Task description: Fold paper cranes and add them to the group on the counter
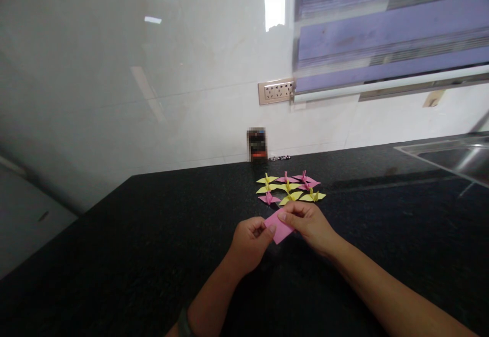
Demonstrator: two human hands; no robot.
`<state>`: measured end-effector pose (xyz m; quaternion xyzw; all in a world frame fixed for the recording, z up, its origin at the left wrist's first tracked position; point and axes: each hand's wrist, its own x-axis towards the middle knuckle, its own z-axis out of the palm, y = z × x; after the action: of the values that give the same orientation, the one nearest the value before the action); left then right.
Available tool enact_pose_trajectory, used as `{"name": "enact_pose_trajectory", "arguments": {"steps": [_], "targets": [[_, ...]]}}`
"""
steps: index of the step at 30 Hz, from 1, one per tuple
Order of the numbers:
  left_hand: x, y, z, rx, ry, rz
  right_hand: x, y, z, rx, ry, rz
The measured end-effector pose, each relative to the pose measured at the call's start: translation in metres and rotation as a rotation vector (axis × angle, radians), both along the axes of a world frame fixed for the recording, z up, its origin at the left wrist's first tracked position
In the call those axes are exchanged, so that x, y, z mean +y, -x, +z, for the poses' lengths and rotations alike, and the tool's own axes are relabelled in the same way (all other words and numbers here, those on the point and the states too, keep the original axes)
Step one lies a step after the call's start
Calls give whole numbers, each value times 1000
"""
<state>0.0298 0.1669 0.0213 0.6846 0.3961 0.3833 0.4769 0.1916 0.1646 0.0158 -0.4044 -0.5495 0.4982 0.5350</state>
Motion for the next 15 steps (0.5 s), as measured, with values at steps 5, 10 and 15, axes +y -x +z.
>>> {"name": "enact_pose_trajectory", "arguments": {"steps": [5, 10, 15], "targets": [[0, 2, 2, 61, -66, -6, 0, -1, 1, -15, -12, 5], [1, 1, 1, 13, -13, -24, 0, -1, 1, -8, -30, 20], [2, 0, -5, 15, 53, -35, 0, -1, 4, -39, -28, -16]]}}
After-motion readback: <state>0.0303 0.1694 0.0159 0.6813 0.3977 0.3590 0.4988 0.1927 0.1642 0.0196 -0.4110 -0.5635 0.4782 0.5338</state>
